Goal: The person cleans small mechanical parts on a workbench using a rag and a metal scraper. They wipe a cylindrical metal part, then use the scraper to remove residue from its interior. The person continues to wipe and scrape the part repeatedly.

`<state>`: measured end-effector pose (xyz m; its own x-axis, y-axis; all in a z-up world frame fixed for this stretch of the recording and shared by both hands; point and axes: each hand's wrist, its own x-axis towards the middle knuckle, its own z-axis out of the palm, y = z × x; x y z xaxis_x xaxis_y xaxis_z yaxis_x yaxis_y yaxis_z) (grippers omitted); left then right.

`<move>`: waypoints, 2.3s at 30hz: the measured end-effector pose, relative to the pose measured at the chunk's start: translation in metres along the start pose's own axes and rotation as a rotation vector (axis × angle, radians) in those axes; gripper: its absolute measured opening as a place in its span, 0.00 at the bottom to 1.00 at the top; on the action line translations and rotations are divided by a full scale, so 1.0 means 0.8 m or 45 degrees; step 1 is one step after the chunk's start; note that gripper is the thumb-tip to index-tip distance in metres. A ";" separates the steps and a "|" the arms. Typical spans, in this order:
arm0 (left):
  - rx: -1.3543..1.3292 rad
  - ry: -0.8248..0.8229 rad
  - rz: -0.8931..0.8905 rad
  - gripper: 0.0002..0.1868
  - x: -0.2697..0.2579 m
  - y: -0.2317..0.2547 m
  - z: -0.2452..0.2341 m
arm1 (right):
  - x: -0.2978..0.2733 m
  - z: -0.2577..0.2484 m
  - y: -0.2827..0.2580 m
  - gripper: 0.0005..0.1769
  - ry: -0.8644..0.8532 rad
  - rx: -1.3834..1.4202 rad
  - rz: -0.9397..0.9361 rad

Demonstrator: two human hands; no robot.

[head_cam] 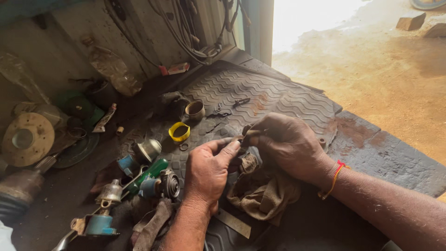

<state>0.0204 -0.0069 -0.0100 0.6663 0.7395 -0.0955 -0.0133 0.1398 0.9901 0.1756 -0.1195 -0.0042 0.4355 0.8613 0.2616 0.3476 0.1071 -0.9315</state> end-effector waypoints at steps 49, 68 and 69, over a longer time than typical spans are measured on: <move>0.419 0.056 -0.014 0.22 -0.029 0.017 0.022 | 0.010 0.002 0.010 0.07 0.054 -0.142 0.015; 0.835 0.210 0.288 0.17 -0.024 0.012 0.024 | 0.003 0.012 -0.006 0.11 -0.043 -0.360 0.001; 0.854 0.206 0.211 0.17 -0.024 0.014 0.024 | 0.004 0.012 -0.003 0.11 -0.038 -0.248 -0.028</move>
<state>0.0220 -0.0324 0.0050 0.5756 0.8117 0.0995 0.3917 -0.3805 0.8377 0.1680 -0.1122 -0.0039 0.4020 0.8747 0.2707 0.5121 0.0303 -0.8584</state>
